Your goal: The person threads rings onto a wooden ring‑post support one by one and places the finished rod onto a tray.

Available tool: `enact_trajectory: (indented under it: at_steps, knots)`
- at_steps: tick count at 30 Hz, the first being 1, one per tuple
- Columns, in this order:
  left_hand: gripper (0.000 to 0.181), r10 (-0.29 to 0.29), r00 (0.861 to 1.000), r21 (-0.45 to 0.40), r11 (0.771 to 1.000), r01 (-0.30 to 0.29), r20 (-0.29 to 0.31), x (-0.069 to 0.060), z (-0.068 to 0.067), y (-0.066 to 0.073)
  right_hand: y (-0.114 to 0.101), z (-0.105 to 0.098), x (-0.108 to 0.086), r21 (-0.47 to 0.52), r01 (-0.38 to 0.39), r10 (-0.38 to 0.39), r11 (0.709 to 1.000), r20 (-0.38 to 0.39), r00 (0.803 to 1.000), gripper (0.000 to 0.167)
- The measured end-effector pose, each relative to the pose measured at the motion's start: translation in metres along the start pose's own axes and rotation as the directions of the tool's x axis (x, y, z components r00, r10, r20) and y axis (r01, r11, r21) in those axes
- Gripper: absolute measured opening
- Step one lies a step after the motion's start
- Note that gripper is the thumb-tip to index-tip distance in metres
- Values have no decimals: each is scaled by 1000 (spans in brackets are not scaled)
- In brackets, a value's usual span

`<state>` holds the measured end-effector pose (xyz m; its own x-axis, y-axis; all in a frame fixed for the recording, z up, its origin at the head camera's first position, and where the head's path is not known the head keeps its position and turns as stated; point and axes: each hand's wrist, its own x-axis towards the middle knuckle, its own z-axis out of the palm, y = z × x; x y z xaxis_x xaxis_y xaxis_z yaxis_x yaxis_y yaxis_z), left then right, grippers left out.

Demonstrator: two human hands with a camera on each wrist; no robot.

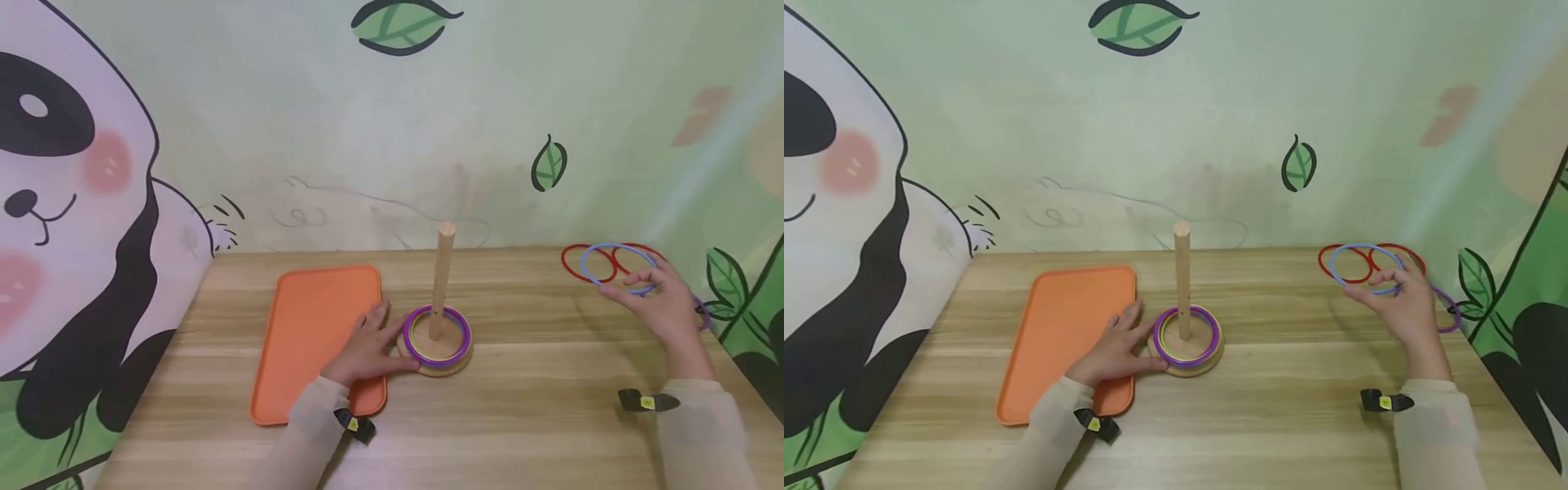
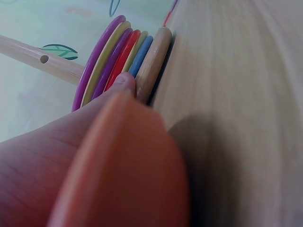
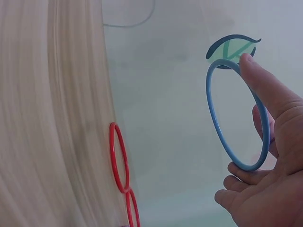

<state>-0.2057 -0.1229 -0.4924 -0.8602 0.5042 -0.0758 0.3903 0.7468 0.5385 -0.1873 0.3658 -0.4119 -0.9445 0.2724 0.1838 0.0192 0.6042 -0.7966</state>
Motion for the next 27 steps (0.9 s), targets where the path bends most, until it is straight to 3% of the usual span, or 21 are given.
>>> enact_trajectory:
  at_steps: [4,7,15,27]
  knots:
    - [98,-16,1000,-9,1000,16,-16,-2,0,-1,-7,4,2,-27,24,-24,999,-13,1000,50]
    - [98,-30,999,-15,999,30,-12,-4,0,0,-13,5,2,12,25,-26,1000,5,1000,50]
    - [98,-5,1000,-30,1000,5,-16,-2,-1,2,-17,1,-5,47,6,-8,999,32,999,51]
    - [98,-6,1000,-14,1000,6,6,-2,1,5,-5,8,-18,119,8,-13,993,44,999,48]
